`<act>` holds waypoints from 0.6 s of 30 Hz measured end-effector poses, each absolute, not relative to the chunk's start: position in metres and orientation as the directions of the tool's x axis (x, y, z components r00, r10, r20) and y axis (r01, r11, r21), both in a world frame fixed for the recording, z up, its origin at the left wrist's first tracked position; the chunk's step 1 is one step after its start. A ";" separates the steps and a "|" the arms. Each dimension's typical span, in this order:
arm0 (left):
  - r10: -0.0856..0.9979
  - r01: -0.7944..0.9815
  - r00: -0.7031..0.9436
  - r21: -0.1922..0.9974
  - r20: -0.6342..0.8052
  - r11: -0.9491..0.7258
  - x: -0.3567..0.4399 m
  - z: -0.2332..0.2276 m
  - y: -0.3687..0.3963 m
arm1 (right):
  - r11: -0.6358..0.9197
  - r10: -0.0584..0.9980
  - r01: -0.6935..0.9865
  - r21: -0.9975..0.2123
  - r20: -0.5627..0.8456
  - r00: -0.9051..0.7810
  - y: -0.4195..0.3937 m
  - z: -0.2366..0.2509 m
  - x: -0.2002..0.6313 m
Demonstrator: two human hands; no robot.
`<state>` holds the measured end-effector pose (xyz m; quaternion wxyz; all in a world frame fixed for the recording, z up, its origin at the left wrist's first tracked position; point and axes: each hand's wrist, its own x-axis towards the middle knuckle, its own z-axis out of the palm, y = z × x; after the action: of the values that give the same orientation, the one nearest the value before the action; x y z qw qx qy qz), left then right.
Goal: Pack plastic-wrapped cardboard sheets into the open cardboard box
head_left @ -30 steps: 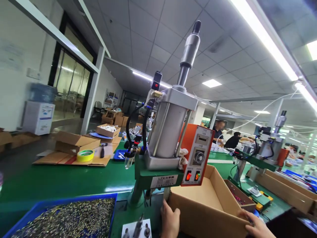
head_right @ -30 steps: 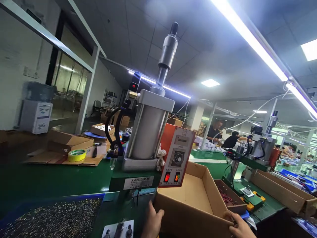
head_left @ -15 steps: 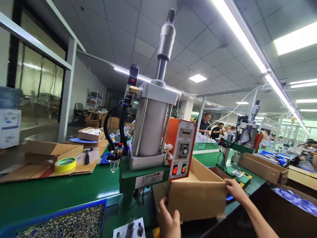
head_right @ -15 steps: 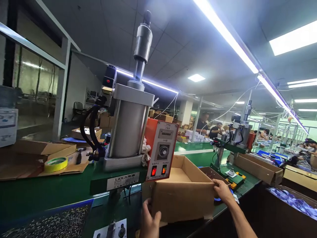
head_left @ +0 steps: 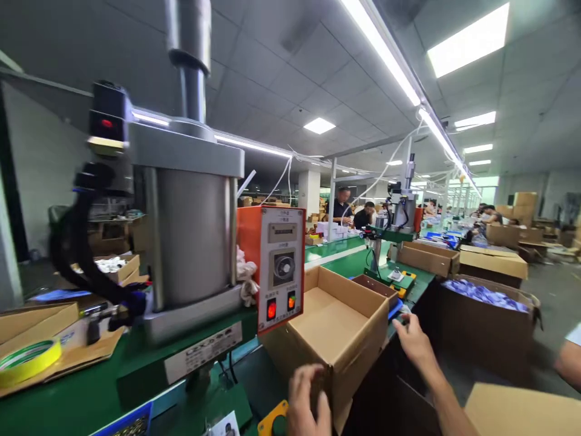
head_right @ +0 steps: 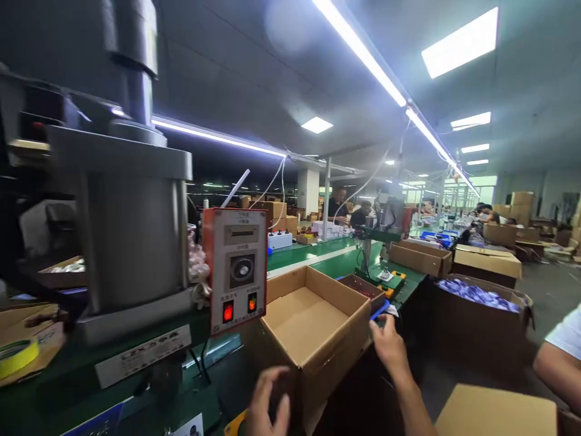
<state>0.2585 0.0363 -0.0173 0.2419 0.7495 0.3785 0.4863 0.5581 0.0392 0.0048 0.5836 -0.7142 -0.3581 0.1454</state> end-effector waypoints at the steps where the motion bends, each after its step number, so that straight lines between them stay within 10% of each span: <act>1: 0.772 0.366 0.271 0.680 0.575 -0.636 0.251 0.000 0.044 | -0.037 0.715 0.295 -0.955 0.181 0.675 0.025 -0.002 0.535; 6: 0.654 0.427 0.559 0.500 0.509 -0.754 0.250 0.051 0.077 | 0.078 0.894 0.001 -0.997 0.070 0.443 -0.018 -0.021 0.410; 18: 0.577 0.431 0.657 0.386 0.486 -0.816 0.259 0.052 0.075 | 0.124 0.908 -0.315 -0.941 -0.020 0.419 -0.015 -0.009 0.346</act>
<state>0.2594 0.0752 0.0516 0.1192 0.9022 0.2791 0.3063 0.3460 -0.0152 -0.0086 0.6858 -0.4889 -0.3032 0.4458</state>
